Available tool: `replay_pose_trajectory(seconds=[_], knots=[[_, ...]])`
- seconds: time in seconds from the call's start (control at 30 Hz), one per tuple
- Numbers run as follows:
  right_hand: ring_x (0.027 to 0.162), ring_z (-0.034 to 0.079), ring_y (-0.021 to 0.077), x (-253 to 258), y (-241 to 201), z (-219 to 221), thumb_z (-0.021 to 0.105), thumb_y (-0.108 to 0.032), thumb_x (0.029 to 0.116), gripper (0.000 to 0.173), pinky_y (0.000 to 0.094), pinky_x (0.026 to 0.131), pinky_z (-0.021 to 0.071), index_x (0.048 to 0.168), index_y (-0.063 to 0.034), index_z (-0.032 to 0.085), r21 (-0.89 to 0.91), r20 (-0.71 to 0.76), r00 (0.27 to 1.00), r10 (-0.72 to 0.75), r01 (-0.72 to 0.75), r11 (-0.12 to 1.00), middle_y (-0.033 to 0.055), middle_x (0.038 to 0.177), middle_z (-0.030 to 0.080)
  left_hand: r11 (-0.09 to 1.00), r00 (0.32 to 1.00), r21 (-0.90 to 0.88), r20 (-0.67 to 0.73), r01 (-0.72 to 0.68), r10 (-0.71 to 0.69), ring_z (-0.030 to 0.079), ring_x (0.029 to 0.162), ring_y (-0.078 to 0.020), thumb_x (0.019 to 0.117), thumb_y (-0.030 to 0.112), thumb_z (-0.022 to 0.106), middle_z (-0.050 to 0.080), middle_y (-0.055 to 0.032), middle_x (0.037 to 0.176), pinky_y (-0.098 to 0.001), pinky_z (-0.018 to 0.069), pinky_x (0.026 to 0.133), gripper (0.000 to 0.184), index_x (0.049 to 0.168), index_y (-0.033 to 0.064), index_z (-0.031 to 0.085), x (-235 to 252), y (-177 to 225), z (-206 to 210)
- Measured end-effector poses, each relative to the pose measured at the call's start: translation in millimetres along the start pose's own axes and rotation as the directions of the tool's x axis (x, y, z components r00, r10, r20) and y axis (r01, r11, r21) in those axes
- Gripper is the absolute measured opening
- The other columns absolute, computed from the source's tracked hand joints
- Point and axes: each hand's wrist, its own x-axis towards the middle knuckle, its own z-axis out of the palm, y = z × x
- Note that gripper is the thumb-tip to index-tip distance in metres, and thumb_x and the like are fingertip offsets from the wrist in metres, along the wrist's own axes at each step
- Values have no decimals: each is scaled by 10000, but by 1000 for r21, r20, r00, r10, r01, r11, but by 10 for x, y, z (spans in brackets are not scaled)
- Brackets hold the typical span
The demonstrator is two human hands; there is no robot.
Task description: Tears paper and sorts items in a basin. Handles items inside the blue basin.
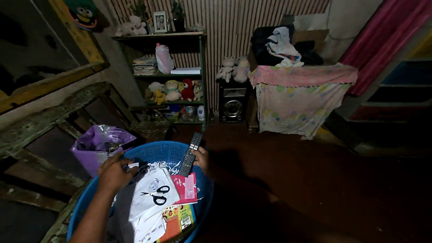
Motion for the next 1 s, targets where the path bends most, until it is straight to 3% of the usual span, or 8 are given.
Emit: replay_pose_trajectory(seconds=[0.17,0.33,1.0], knots=[[1054,707,309,-23,-14,1,534,-235,1065,415,486,865,614,1400,7,492,-16,6,1000,-16,16,1000,203,1209,682,1000,1000,-5,2,-13,13,432,1404,-430,852,372,782,503,-161,1522,-692,298,1133,276,993,134,782,9,-3,-3],[1052,711,294,-62,-40,9,655,-50,958,517,459,878,618,1423,33,446,-42,34,998,-58,59,997,209,1226,675,1000,1000,1,-2,-8,8,427,1412,-424,851,369,787,502,-160,1523,-686,294,1138,271,985,134,780,14,-5,2],[1040,713,282,-36,-11,-7,691,-46,935,538,442,881,614,1412,38,455,-42,44,996,-72,74,996,209,1215,680,1000,1000,3,-10,-5,5,429,1409,-423,853,365,785,504,-147,1525,-682,290,1140,260,968,132,779,4,4,-2]])
